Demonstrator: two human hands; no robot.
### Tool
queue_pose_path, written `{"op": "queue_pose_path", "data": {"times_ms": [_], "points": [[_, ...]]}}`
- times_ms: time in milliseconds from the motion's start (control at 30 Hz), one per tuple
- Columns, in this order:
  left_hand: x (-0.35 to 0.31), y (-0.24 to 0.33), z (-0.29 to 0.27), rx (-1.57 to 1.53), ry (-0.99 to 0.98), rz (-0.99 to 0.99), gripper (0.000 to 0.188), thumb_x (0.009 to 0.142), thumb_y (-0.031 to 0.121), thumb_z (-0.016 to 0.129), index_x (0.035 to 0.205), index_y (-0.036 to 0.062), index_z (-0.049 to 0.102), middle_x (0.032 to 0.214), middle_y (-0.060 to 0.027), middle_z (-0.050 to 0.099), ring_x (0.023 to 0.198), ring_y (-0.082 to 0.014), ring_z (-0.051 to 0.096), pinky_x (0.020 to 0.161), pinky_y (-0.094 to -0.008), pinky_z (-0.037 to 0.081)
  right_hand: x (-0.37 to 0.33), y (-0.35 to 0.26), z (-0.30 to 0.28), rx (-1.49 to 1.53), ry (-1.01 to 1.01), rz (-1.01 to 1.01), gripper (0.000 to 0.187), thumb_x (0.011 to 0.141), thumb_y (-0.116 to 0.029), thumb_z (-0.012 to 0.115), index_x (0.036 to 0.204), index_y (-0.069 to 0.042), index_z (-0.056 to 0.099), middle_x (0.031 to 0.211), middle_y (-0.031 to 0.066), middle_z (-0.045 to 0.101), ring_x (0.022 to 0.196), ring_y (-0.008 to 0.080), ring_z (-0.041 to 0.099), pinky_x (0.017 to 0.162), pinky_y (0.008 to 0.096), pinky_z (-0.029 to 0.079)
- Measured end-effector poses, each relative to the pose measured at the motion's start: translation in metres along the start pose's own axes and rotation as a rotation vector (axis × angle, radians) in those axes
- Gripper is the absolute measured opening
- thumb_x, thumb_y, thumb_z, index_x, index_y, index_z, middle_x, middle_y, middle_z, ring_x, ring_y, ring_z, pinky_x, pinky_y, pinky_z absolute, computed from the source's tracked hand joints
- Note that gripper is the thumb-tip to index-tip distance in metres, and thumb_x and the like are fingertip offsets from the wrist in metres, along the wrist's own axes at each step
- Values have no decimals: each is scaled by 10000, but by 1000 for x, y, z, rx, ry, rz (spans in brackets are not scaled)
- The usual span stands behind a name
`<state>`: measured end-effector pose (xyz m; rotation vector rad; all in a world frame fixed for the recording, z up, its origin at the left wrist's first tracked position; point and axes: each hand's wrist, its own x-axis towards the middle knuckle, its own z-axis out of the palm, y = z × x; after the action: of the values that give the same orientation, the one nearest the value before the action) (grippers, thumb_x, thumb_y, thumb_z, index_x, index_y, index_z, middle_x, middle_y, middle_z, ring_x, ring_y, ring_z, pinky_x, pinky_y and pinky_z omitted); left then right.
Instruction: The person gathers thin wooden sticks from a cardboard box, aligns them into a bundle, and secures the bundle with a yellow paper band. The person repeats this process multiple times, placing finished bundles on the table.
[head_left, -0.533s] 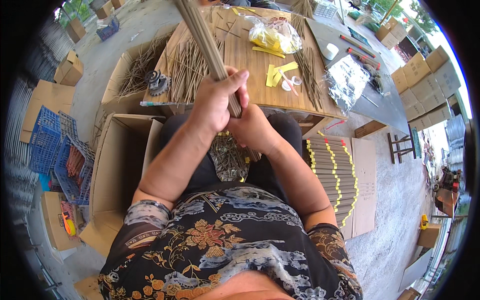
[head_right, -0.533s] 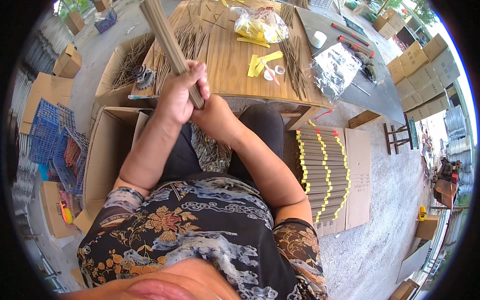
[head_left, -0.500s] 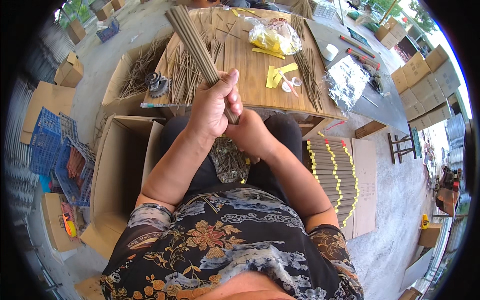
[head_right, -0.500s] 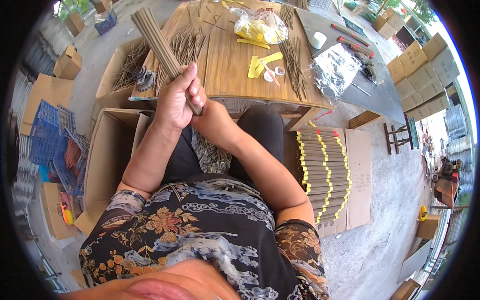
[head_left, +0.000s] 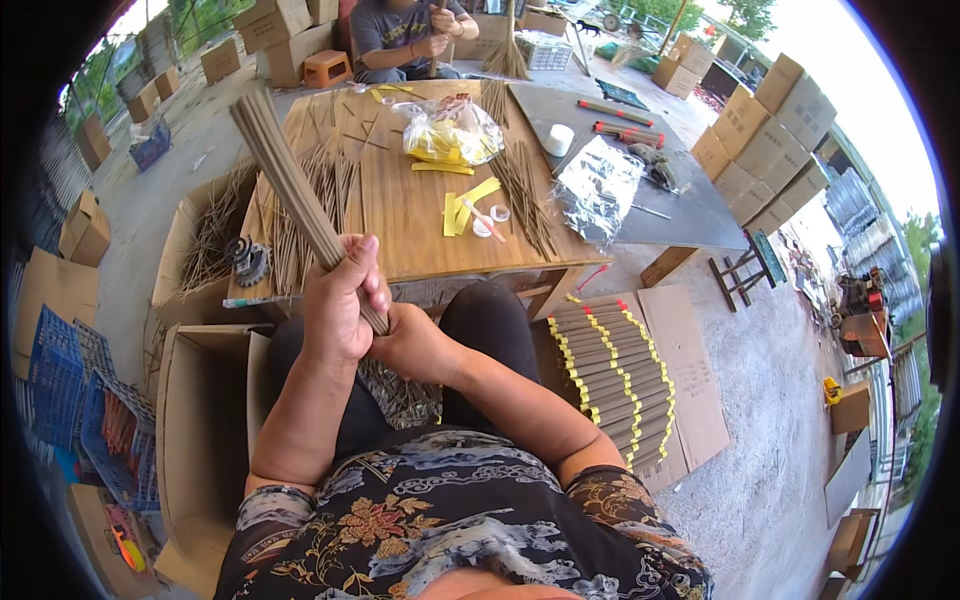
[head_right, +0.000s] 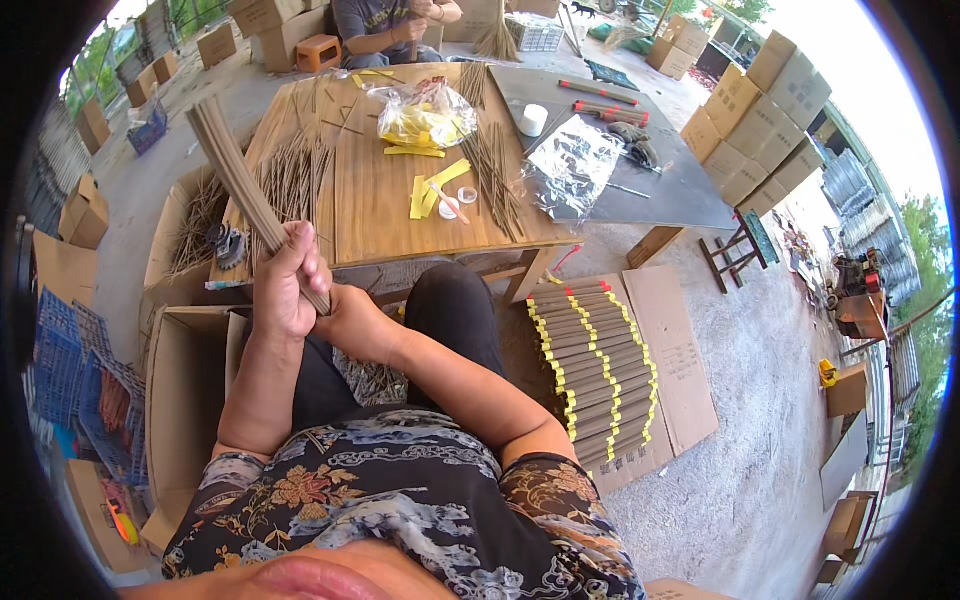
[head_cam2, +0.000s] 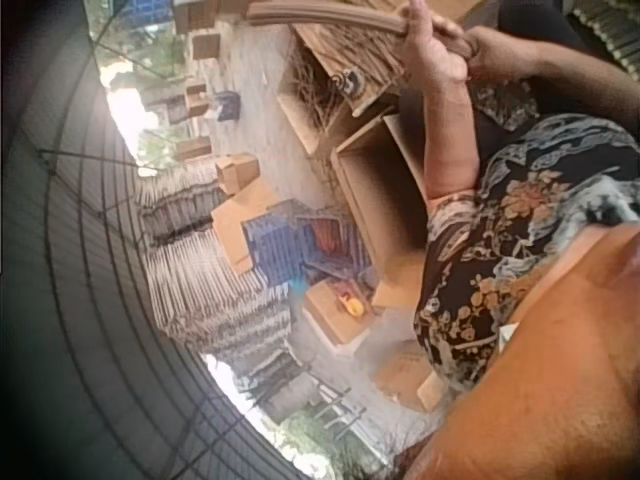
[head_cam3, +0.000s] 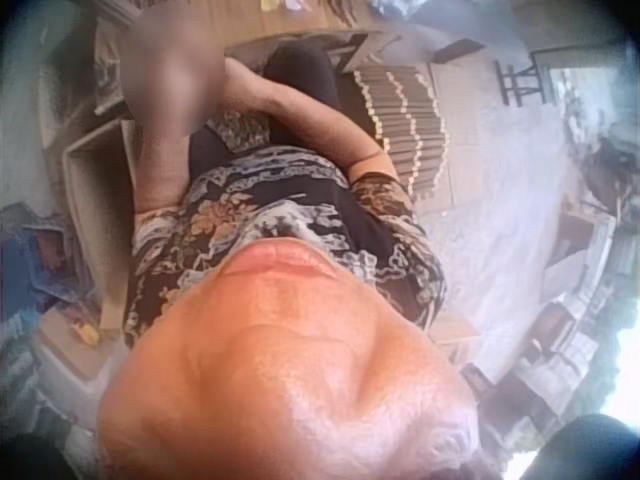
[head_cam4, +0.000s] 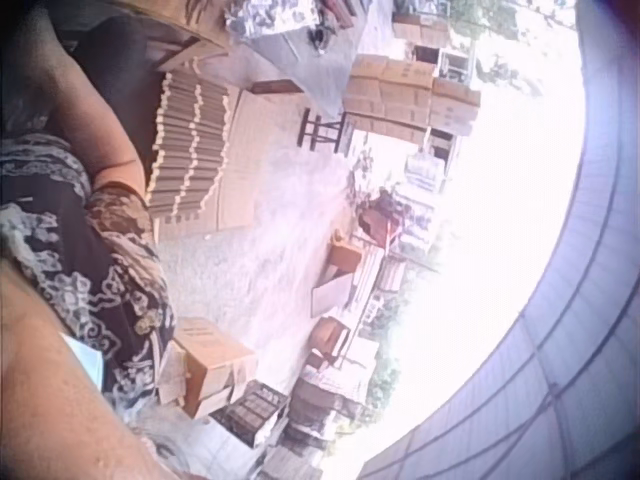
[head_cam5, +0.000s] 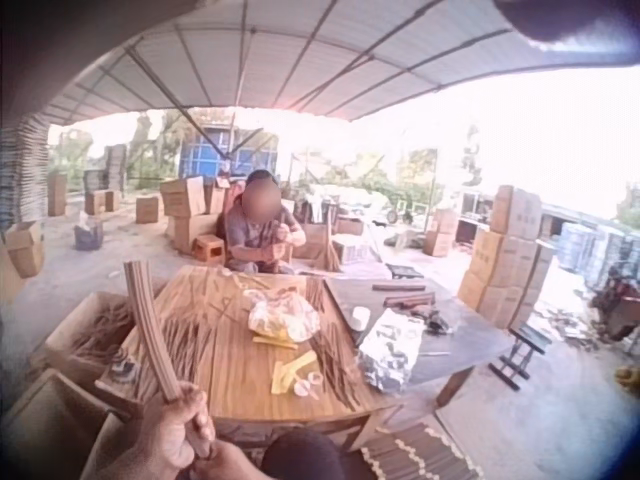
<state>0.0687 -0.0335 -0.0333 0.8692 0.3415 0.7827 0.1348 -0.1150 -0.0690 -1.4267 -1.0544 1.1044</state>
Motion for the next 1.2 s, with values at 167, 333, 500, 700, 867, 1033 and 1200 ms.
{"op": "queue_pose_path", "data": {"times_ms": [167,333,500,700,867,1033,1200], "points": [[-5,14,8,7,-69,13,122,818,149,597,799,56,521,473,16,385,346,-80,353,328,-216,295,3,8,9,-11,69,-213,191,727,-102,626,852,10,535,714,85,588,686,102,536,622,283,452],[-9,37,12,204,-87,65,114,802,94,586,838,1,532,482,24,387,337,-50,338,321,-192,293,-8,5,-1,-179,-213,-48,326,723,-179,678,947,4,527,794,122,606,779,155,577,694,280,459],[-12,61,7,511,-171,1,137,813,104,573,868,-14,528,482,39,379,335,-34,323,322,-183,269,-12,2,-44,-220,32,-351,568,735,-249,689,1153,44,443,997,192,572,967,214,546,811,302,439],[-29,39,-2,762,-282,-283,82,791,96,593,815,32,548,545,26,456,376,-29,371,339,-181,274,0,-61,-30,432,62,-567,499,773,-222,629,1130,49,409,971,127,579,945,175,537,830,289,418],[-37,21,-11,817,-380,-419,104,764,106,599,776,27,533,539,16,459,397,-44,382,358,-208,294,9,-50,-11,823,10,-435,284,879,-287,458,677,-88,442,549,20,462,450,141,454,445,266,407],[-29,25,-13,881,-464,-523,153,755,129,618,815,12,540,523,9,464,411,-45,413,378,-188,314,7,-44,-9,914,73,-431,335,885,-288,436,596,-142,349,469,-45,276,378,76,253,362,231,257],[-18,12,-23,1097,-396,-89,248,719,148,643,896,13,536,629,-62,559,536,-175,547,499,-273,429,13,-49,-8,891,278,-463,316,866,-233,455,595,-134,326,471,-32,272,384,89,248,375,251,256]]}}
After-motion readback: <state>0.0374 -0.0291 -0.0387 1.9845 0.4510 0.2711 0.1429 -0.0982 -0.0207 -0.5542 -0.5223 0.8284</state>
